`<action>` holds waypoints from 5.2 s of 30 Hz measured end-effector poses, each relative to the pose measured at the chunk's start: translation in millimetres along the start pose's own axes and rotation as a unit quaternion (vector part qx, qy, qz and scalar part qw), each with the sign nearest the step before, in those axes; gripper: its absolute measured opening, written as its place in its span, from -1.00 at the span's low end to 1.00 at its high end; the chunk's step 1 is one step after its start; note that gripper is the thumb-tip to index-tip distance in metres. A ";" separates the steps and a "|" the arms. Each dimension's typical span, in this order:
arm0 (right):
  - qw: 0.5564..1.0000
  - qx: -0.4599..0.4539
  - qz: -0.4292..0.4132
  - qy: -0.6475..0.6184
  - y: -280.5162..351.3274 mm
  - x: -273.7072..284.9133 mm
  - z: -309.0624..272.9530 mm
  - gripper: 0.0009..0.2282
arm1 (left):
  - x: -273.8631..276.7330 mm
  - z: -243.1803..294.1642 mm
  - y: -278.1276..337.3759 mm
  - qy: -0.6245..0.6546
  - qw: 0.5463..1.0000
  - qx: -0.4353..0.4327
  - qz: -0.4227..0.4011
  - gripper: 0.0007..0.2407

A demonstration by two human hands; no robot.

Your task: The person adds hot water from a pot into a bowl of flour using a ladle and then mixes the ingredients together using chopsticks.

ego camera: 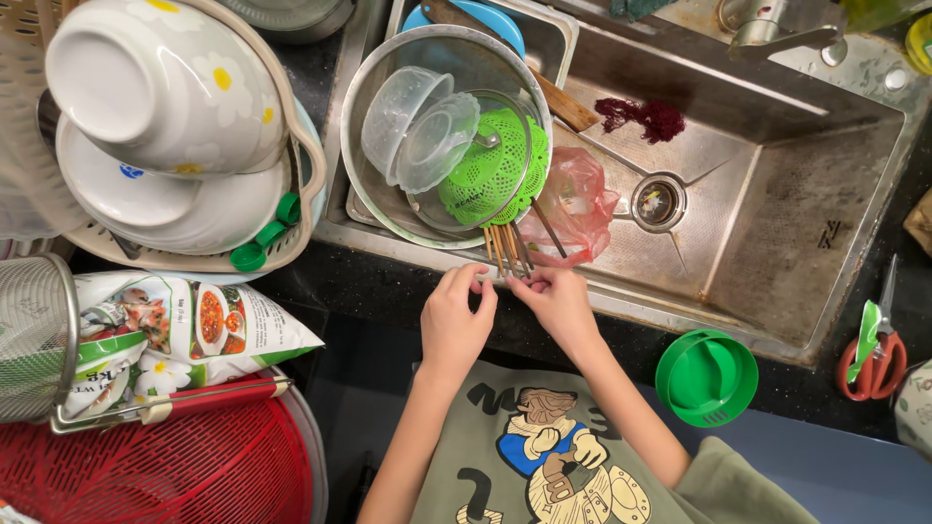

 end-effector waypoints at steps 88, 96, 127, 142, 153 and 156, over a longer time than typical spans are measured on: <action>0.953 -0.036 -0.129 -0.271 203.0 87.1 48.8 -0.71 | -31.2 23.5 214.3 0.264 0.929 0.250 -0.068 -0.80; 0.957 0.174 -0.079 -0.217 278.9 64.6 96.0 -0.80 | -120.6 5.0 295.7 0.399 0.912 0.100 0.010 -0.85; 0.719 0.027 0.129 -0.682 483.3 157.3 350.1 -0.68 | -257.1 20.9 501.3 0.055 0.957 -0.166 -0.229 -0.91; 0.847 0.134 0.214 -0.468 494.3 443.9 535.9 -0.70 | -504.6 190.2 447.1 0.222 0.917 -0.078 -0.323 -0.88; 0.922 0.196 0.330 -0.046 386.0 530.1 498.2 -0.94 | -546.4 213.2 377.7 0.244 0.966 0.052 -0.072 -0.84; 0.917 0.211 0.338 -0.015 357.5 532.6 489.1 -0.93 | -553.0 218.9 367.8 0.233 0.970 0.039 -0.053 -0.83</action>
Point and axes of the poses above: each hand's wrist, its own y-axis away from the middle knuckle, its own x-axis out of the back of the hand, z = x × y, the point moved 3 cm from there along -y, towards the middle knuckle, and after that the axes turned 7 degrees about x, right-handed, at the moved point
